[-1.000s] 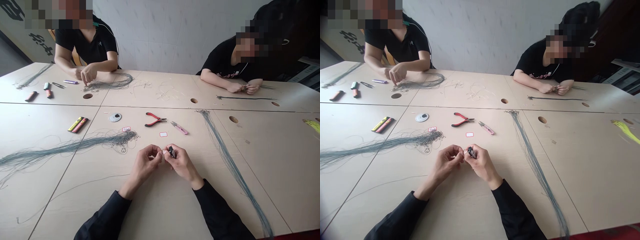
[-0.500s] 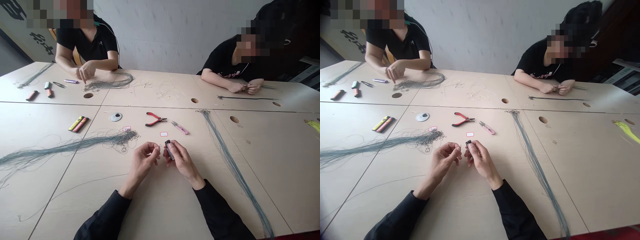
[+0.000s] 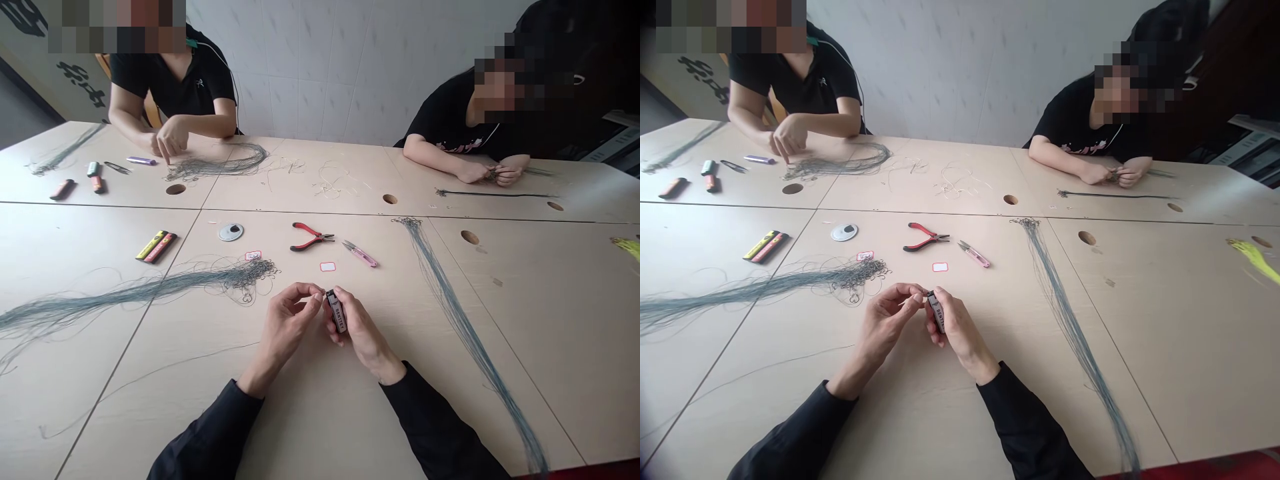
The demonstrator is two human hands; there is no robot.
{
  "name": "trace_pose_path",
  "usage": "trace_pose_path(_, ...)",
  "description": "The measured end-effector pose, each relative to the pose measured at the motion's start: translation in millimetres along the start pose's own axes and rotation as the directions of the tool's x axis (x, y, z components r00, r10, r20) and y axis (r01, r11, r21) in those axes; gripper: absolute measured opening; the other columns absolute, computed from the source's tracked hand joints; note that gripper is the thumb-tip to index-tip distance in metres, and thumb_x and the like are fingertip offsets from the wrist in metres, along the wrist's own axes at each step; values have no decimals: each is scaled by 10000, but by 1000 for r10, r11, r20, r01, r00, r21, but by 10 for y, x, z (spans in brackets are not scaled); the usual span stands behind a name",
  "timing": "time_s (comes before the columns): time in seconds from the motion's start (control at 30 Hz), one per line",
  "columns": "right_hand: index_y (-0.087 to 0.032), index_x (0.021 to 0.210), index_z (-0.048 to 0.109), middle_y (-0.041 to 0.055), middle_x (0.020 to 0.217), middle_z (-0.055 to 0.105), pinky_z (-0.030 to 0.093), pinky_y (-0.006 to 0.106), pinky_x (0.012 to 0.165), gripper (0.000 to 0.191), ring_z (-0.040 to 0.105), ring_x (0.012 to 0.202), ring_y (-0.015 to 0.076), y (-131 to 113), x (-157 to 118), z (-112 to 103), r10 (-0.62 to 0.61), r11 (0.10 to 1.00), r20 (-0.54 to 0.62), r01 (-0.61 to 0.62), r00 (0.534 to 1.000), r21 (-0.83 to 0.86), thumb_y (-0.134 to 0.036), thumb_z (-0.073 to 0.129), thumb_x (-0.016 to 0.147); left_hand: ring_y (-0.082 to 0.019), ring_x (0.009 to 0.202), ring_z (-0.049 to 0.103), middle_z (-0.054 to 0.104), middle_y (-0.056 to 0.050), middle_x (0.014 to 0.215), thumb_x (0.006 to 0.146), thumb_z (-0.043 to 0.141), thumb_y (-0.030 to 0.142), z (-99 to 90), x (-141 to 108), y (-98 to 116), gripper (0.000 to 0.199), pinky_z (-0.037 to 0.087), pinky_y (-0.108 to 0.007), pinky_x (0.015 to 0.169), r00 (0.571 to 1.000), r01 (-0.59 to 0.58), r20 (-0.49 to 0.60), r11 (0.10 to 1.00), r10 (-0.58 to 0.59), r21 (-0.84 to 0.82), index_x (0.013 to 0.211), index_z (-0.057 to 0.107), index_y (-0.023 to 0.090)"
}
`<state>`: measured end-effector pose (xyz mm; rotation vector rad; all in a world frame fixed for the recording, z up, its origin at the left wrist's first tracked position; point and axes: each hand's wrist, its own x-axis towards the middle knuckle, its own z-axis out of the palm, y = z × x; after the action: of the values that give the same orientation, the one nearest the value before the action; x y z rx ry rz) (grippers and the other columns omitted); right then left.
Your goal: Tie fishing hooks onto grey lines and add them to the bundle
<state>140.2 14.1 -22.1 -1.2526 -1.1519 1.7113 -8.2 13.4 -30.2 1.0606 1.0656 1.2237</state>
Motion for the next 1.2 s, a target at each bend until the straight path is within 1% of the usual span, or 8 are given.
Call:
trace_pose_path(0.07, -200, 718, 530, -43, 573, 435, 264, 229, 447, 502, 373, 482, 105, -11, -5, 9, 22, 1000, -8, -22, 1000, 9, -559, 365, 1028, -159, 702, 694, 721, -26, 807, 915, 723, 371, 21, -10, 6, 204, 575, -287, 694, 999, 17, 33, 999, -16, -41, 868, 681, 177)
trace_pose_path(0.13, -197, 700, 521, -51, 569, 391, 231, 229, 460, 520, 318, 492, 99, -18, -4, 13, 31, 999, -19, -31, 999, 21, -566, 354, 1027, -160, 668, 694, 714, -16, 748, 918, 722, 366, 32, -16, 6, 200, 578, -295, 691, 999, 29, 46, 997, -26, -68, 869, 677, 177)
trace_pose_path(0.23, -199, 665, 483, -56, 573, 351, 202, 241, 472, 532, 260, 504, 97, -27, 1, 17, 43, 998, -33, -41, 999, 41, -581, 369, 1017, -157, 720, 699, 727, -27, 808, 906, 742, 356, 30, -15, -8, 193, 573, -285, 723, 1000, 21, 22, 998, -20, -59, 872, 694, 172)
trace_pose_path(0.33, -210, 643, 430, -61, 576, 321, 184, 250, 474, 480, 223, 508, 97, -29, 4, 23, 55, 997, -48, -52, 997, 59, -522, 397, 1007, -168, 776, 704, 729, -40, 865, 901, 746, 362, 23, -11, -22, 201, 572, -294, 754, 1000, 17, 17, 999, -16, -31, 877, 705, 166)
trace_pose_path(0.53, -218, 624, 409, -68, 547, 303, 173, 259, 466, 444, 211, 493, 97, -15, 12, 43, 71, 995, -70, -66, 995, 72, -466, 392, 993, -171, 736, 714, 729, -33, 825, 893, 749, 364, 33, -7, -2, 208, 581, -298, 723, 1000, 18, 23, 1000, -18, -3, 851, 702, 166)
trace_pose_path(0.77, -225, 599, 379, -69, 528, 293, 151, 260, 453, 419, 191, 473, 91, -17, 28, 63, 79, 995, -100, -72, 992, 66, -414, 382, 972, -187, 713, 734, 738, -33, 776, 900, 738, 349, 54, -20, 31, 198, 595, -309, 707, 999, 24, 49, 1000, -23, -8, 850, 696, 162)
trace_pose_path(1.1, -231, 589, 376, -64, 530, 275, 147, 259, 450, 394, 168, 480, 97, 43, 34, 60, 64, 996, -106, -57, 992, 67, -398, 416, 944, -186, 709, 726, 740, -42, 787, 886, 749, 358, 50, -15, 25, 207, 598, -313, 701, 999, 28, 41, 999, -28, -17, 837, 700, 162)
trace_pose_path(1.2, -229, 601, 386, -62, 533, 283, 164, 260, 452, 432, 178, 483, 101, 46, 28, 60, 44, 997, -115, -36, 992, 65, -446, 406, 974, -184, 720, 722, 742, -41, 786, 892, 743, 366, 52, -20, 26, 212, 595, -310, 709, 999, 27, 44, 999, -26, -17, 843, 702, 164)
